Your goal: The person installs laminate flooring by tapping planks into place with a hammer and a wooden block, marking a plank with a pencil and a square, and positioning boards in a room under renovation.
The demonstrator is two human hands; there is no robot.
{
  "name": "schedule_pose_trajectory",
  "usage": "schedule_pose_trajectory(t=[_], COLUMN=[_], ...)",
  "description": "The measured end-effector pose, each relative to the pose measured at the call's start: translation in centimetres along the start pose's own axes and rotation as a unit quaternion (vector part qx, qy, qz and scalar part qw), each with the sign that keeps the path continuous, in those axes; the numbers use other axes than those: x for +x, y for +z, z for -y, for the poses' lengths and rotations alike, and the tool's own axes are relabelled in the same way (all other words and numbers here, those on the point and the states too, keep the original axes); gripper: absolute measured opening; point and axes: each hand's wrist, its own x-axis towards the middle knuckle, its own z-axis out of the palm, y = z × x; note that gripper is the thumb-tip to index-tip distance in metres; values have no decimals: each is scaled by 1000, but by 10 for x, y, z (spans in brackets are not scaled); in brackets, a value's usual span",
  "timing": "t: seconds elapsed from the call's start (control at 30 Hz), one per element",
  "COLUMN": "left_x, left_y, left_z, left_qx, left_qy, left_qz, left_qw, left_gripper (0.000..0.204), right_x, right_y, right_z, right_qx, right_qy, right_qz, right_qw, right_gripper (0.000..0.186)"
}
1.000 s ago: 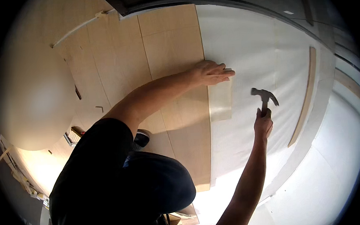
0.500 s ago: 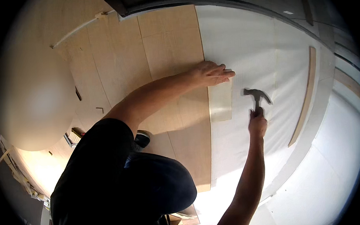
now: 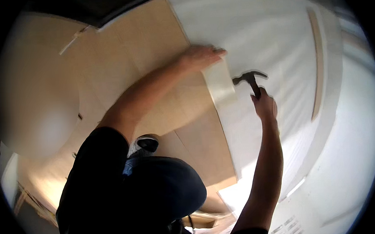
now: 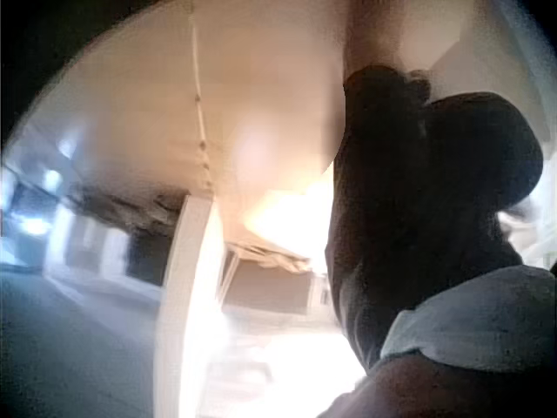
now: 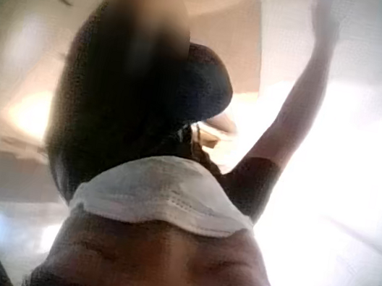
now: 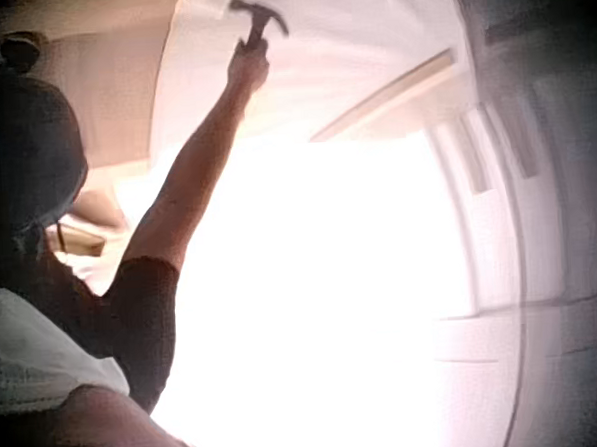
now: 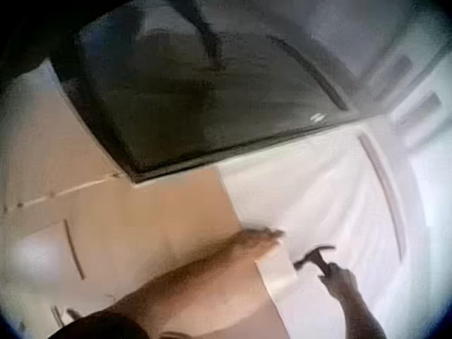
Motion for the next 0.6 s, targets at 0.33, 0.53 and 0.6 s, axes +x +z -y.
schedule_pose_trajectory(t=[0.33, 0.53, 0.6], left_x=[-16, -42, -45], left_y=[40, 152, 169], left_z=[-25, -131, -173], left_qx=[59, 32, 18], left_qy=[70, 132, 103], left_qz=[-17, 90, 192], left_qw=[996, 987, 976], left_gripper=[57, 75, 83], right_x=[-157, -195, -194], right_y=[77, 118, 98], right_z=[-134, -234, -244], right_qx=[26, -26, 13], right_qy=[96, 136, 186], right_qz=[-40, -26, -6], right_qw=[994, 990, 982], right_gripper=[34, 33, 31])
